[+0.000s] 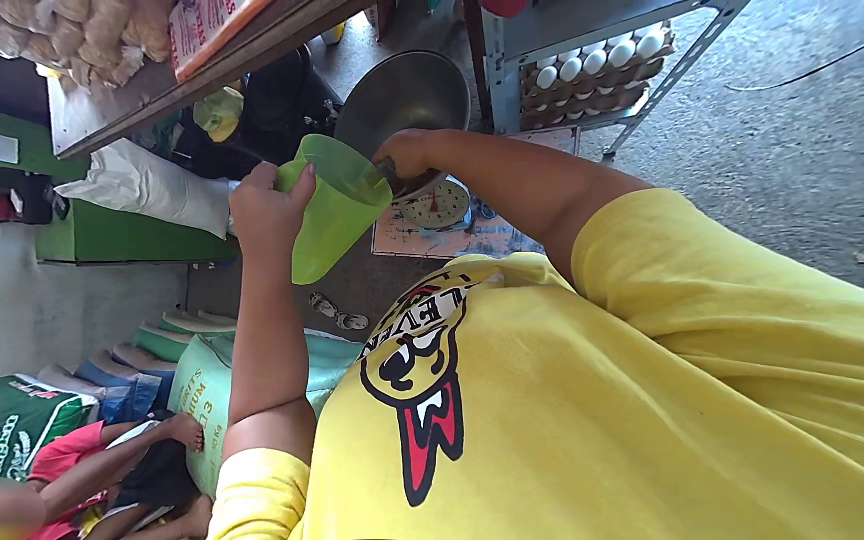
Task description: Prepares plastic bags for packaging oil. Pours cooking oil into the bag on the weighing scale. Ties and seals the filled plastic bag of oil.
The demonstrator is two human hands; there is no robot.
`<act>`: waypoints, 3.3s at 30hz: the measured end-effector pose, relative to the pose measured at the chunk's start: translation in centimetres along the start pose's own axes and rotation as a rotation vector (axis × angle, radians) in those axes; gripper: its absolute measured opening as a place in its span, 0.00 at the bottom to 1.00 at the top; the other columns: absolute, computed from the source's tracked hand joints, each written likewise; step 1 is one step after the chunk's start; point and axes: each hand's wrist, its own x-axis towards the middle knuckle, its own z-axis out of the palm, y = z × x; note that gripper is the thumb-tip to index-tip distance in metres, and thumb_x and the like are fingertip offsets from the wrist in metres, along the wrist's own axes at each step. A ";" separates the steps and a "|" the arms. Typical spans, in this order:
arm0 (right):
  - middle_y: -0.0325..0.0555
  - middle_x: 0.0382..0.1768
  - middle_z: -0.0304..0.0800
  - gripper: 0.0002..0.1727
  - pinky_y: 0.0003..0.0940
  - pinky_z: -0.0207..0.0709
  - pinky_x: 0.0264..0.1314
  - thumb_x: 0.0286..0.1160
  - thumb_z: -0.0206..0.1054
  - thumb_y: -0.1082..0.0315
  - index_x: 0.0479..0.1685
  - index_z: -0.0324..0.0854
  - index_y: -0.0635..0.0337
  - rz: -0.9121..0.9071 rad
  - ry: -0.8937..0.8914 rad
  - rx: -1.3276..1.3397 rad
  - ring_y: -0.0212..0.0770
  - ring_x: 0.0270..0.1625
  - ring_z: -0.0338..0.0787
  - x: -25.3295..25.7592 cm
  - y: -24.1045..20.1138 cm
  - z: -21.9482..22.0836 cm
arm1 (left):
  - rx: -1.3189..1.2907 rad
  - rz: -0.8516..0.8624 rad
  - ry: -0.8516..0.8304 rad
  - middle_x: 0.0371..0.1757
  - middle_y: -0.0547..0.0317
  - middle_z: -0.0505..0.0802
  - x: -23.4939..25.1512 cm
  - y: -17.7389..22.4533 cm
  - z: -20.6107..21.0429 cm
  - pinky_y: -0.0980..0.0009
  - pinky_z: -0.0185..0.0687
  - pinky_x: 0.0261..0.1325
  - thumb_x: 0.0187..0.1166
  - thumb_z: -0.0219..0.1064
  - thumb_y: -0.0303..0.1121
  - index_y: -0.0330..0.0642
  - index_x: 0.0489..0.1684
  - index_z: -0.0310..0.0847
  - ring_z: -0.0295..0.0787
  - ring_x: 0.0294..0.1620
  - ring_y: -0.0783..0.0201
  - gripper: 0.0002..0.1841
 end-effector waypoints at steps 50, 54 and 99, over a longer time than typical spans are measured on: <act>0.55 0.75 0.83 0.33 0.64 0.68 0.81 0.77 0.63 0.79 0.84 0.73 0.50 0.145 0.173 0.277 0.59 0.78 0.81 -0.7 -0.3 2.8 | -0.770 -0.354 0.192 0.35 0.58 0.92 -8.4 -14.0 10.5 0.71 0.86 0.44 0.79 0.67 0.44 0.32 0.44 0.87 0.87 0.34 0.75 0.19; 0.58 0.81 0.76 0.34 0.66 0.64 0.84 0.77 0.65 0.74 0.87 0.71 0.49 0.190 0.259 0.231 0.60 0.83 0.75 -1.2 -0.8 4.0 | -1.165 -0.762 -0.017 0.44 0.61 0.91 -10.4 -17.9 11.4 0.70 0.86 0.44 0.91 0.55 0.51 0.40 0.60 0.80 0.87 0.38 0.72 0.22; 0.61 0.66 0.87 0.17 0.62 0.76 0.75 0.74 0.63 0.79 0.58 0.90 0.64 0.622 0.401 0.105 0.61 0.73 0.83 -1.5 -5.8 5.1 | -0.267 0.367 -0.702 0.55 0.43 0.95 8.1 -4.2 17.4 0.42 0.79 0.72 0.85 0.61 0.31 0.41 0.53 0.94 0.90 0.63 0.44 0.13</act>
